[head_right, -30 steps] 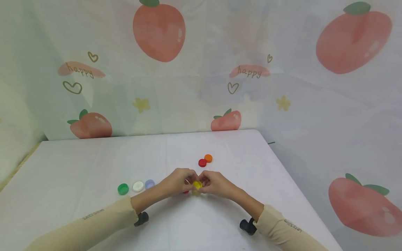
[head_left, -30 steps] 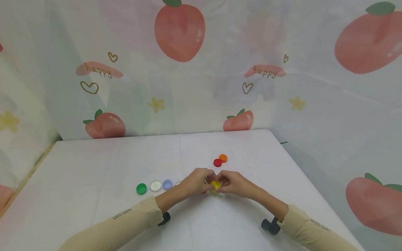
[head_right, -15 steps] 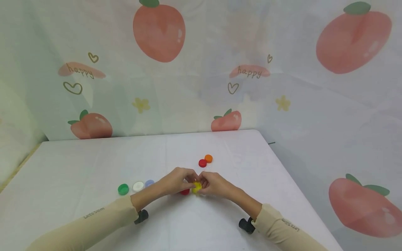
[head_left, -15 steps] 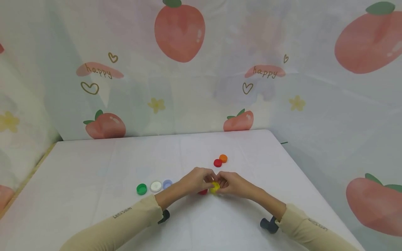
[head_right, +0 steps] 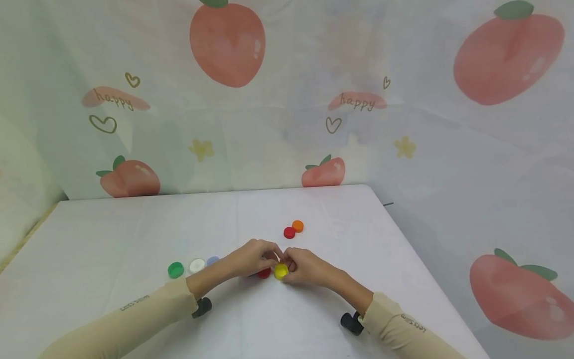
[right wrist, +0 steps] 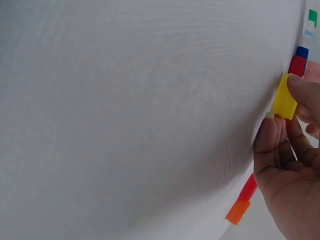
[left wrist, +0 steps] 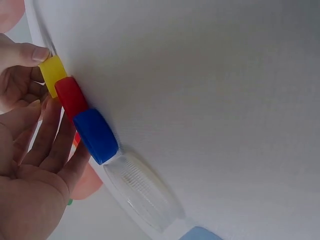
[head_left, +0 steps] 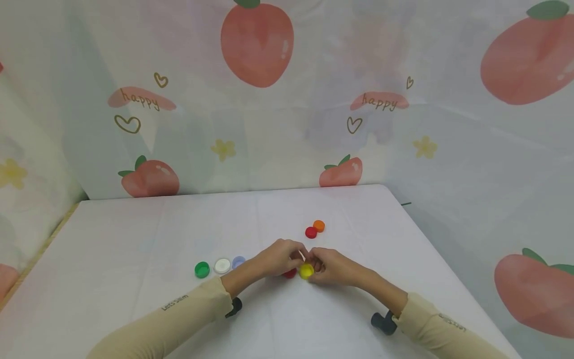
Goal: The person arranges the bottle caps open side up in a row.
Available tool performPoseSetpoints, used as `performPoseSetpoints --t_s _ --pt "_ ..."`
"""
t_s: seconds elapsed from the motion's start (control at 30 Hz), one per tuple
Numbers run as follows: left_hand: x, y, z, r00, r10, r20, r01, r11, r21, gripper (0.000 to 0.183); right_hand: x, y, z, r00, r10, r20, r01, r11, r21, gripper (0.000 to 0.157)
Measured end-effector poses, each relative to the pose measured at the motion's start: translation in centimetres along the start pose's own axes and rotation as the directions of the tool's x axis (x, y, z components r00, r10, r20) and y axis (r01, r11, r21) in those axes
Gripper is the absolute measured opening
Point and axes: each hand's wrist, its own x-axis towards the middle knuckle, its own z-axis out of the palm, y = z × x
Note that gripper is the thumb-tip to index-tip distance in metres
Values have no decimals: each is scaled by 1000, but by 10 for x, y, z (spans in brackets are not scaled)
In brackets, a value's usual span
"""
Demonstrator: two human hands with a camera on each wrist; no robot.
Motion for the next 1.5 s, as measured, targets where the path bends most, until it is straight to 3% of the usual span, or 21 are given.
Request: performPoseSetpoints --t_s 0.17,0.37,0.63,0.9,1.07,1.23,1.37,1.5 --pt "1 -1 0 999 -31 9 32 998 -47 17 -1 -1 -3 998 34 49 -35 999 21 36" --pt "2 -3 -6 998 -60 -16 58 990 -126 18 -1 0 -6 998 18 66 -21 999 49 39" --pt "5 -5 -11 996 -47 -77 36 989 -140 20 0 1 -11 999 38 10 -38 999 39 36" --pt "8 -6 -10 990 -90 -104 74 987 -145 27 4 6 -15 992 97 -87 -95 995 24 33" --pt "12 -1 -11 982 -125 -144 102 982 -158 34 8 9 -17 976 133 -171 -128 991 36 35" --pt "19 2 -13 974 -143 -174 110 976 -186 35 14 11 -20 943 231 -241 -217 973 81 39" --pt "25 3 -13 967 -188 -171 147 962 -230 36 18 12 -24 924 275 -266 -256 961 106 39" --pt "33 7 -12 963 -229 -144 192 953 -235 37 22 14 -27 923 290 -253 -268 956 118 40"
